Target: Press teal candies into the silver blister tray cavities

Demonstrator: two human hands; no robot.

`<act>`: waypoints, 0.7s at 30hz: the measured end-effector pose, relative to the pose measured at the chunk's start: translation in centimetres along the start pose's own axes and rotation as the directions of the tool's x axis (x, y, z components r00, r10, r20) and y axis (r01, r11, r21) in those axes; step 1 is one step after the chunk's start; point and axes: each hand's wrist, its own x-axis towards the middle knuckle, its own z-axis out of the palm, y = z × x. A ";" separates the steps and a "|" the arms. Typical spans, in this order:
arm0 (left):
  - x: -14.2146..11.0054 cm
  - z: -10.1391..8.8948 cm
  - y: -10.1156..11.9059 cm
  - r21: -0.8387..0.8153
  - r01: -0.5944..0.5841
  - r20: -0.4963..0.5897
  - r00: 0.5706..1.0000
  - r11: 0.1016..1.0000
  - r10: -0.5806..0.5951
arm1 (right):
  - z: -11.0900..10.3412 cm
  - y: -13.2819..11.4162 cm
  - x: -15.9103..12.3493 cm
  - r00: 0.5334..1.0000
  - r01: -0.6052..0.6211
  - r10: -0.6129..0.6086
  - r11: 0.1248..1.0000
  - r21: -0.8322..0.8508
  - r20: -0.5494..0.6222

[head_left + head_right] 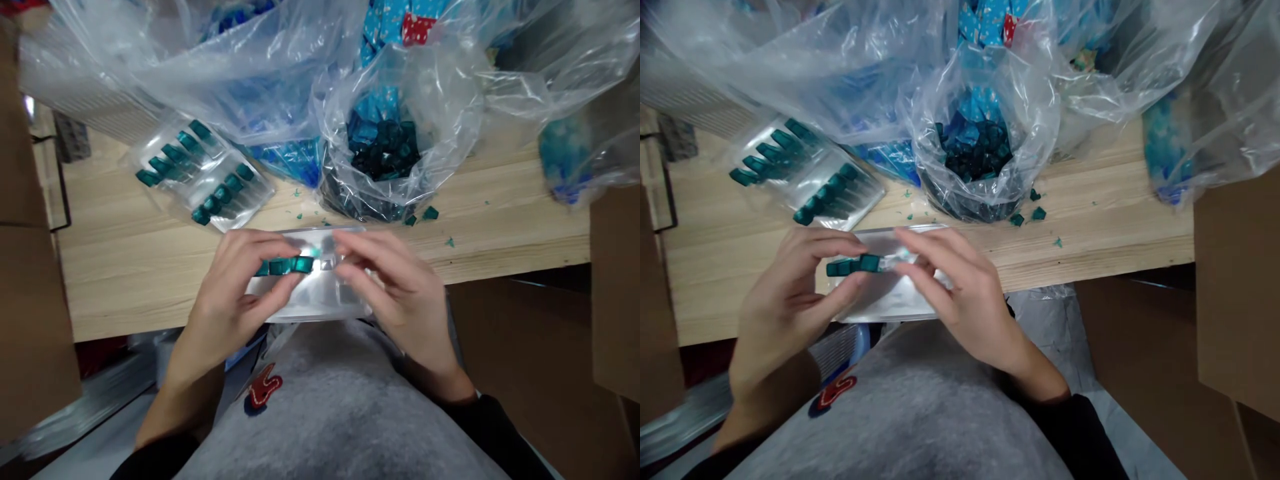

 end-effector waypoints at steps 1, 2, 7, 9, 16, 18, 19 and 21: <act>-0.2 0.1 -0.3 0.023 0.011 0.008 1.000 1.000 -0.011 | -0.3 0.1 0.0 0.999 -0.018 0.019 1.000 0.015 -0.049; -0.4 0.2 -0.6 0.042 0.018 0.021 1.000 0.999 -0.019 | -0.6 0.1 0.0 0.994 -0.035 0.038 0.999 0.038 -0.098; -1.2 0.6 -1.0 0.075 0.045 0.046 0.998 0.996 -0.049 | -1.5 0.3 -0.2 0.981 -0.113 0.137 0.979 0.167 -0.140; -1.3 0.6 -0.8 0.107 0.054 0.038 0.998 0.993 -0.058 | -1.3 0.4 -0.4 0.982 -0.134 0.158 0.969 0.206 -0.106; -1.3 0.7 -0.6 0.116 0.007 0.065 0.998 0.993 -0.015 | -1.5 0.6 1.2 0.970 -0.113 0.141 0.983 0.148 -0.197; -1.4 0.9 -0.6 0.123 0.014 0.033 0.999 0.992 -0.018 | -2.2 0.8 2.9 0.961 -0.064 0.081 0.995 0.073 -0.265; -1.5 1.0 -0.6 0.127 0.026 0.020 0.999 0.992 -0.028 | -2.7 1.2 4.0 0.959 -0.046 0.055 0.998 0.038 -0.278; -1.6 1.0 -0.7 0.142 0.050 0.005 0.999 0.989 -0.051 | -3.8 2.3 6.6 0.970 -0.035 0.022 0.998 -0.052 -0.241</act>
